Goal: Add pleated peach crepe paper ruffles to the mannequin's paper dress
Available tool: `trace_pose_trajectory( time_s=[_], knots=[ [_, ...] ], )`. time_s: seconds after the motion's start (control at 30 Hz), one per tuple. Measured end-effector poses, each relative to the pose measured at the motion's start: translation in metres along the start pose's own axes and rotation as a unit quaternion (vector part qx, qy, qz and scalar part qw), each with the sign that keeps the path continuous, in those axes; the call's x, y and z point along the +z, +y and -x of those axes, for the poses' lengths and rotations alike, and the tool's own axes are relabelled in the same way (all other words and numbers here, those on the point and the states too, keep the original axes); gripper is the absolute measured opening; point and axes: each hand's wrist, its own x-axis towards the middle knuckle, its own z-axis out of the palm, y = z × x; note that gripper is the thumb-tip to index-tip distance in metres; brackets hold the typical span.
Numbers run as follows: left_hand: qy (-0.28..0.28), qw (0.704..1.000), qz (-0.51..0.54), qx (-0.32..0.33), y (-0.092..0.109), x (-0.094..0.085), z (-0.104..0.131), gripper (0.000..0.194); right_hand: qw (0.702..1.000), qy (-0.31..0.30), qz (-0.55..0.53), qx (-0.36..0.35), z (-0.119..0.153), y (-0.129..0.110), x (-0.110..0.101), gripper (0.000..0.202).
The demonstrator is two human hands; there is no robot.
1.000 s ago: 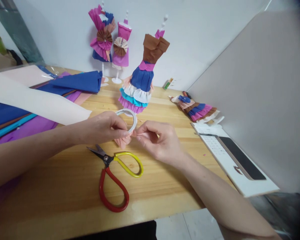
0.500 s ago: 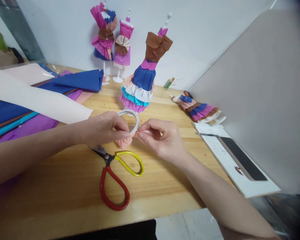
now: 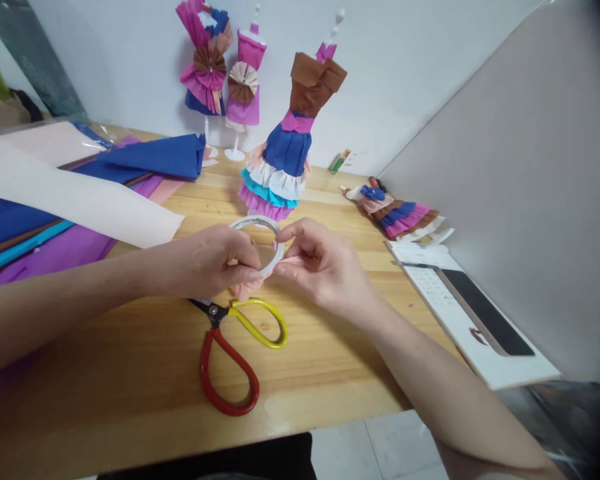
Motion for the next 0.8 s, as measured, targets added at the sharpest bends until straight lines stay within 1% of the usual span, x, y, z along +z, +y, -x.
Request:
trace_pose_trajectory(
  time_s=[0.07, 0.13, 0.2, 0.3, 0.43, 0.57, 0.63, 0.67, 0.8],
  knots=[
    [-0.01, 1.0, -0.016, 0.009, 0.0, 0.0, 0.0, 0.029, 0.999, -0.038, 0.01, 0.003, 0.0, 0.0, 0.0, 0.016],
    [-0.024, 0.999, -0.016, 0.015, -0.001, -0.001, -0.001, 0.029, 0.998, -0.055, 0.019, 0.004, 0.0, -0.001, 0.0, 0.007],
    [-0.042, 0.999, -0.01, 0.008, 0.0, -0.004, 0.0, 0.029, 0.998, -0.054, 0.024, 0.007, -0.001, -0.003, 0.001, 0.005],
    [-0.062, 0.998, 0.004, -0.024, 0.003, -0.01, 0.0, 0.027, 0.998, -0.048, 0.004, 0.03, -0.002, -0.006, 0.002, 0.006],
    [-0.078, 0.992, 0.097, -0.031, 0.002, -0.017, -0.001, 0.024, 0.991, -0.062, -0.083, 0.081, -0.002, -0.007, 0.002, 0.01],
    [-0.07, 0.968, 0.23, -0.067, -0.008, -0.013, -0.004, 0.021, 0.981, -0.092, -0.125, 0.113, -0.001, -0.006, 0.005, 0.012],
    [-0.063, 0.957, 0.272, -0.081, -0.011, -0.009, -0.004, 0.025, 0.982, -0.098, -0.117, 0.108, 0.0, -0.005, 0.009, 0.011],
    [-0.069, 0.954, 0.277, -0.086, -0.012, -0.008, -0.004, 0.027, 0.984, -0.096, -0.106, 0.101, 0.0, -0.004, 0.011, 0.011],
    [-0.12, 0.958, 0.247, -0.08, -0.008, -0.004, -0.004, 0.039, 0.994, -0.076, -0.054, 0.06, 0.002, -0.002, 0.015, 0.006]
  ],
)
